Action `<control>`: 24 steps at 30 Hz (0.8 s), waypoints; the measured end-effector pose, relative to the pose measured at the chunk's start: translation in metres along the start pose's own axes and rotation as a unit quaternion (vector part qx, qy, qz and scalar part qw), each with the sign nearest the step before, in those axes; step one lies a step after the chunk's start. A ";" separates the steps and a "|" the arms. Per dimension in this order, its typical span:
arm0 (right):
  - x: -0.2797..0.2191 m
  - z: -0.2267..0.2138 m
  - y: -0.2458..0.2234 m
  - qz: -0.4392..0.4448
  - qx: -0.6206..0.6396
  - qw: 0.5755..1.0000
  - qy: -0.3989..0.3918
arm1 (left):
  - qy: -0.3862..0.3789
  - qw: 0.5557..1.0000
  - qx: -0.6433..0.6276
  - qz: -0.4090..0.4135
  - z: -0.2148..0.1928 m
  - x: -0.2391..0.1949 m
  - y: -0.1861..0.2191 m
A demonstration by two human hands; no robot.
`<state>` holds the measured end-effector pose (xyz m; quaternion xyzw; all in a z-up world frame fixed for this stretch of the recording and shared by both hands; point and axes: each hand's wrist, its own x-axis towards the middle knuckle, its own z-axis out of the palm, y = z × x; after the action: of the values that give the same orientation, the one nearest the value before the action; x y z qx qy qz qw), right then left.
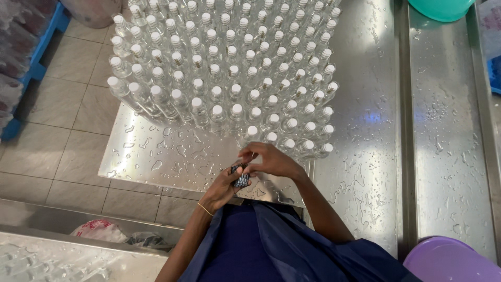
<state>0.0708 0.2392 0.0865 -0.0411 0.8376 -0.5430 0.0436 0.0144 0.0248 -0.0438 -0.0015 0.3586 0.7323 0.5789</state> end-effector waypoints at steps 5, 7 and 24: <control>-0.020 0.017 0.029 0.056 0.093 0.994 0.031 | 0.004 1.000 0.002 -0.012 0.035 -0.019 0.016; -0.025 0.017 0.028 0.085 0.123 0.988 0.048 | -0.002 1.000 0.005 -0.012 0.039 -0.019 0.017; 0.049 -0.012 0.042 0.020 -0.148 0.957 0.247 | -0.010 1.000 -0.002 0.025 0.017 -0.019 0.025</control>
<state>0.0203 0.2619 0.0518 0.1053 0.8937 -0.4053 -0.1607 0.0066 0.0157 -0.0098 0.0142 0.3512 0.7471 0.5642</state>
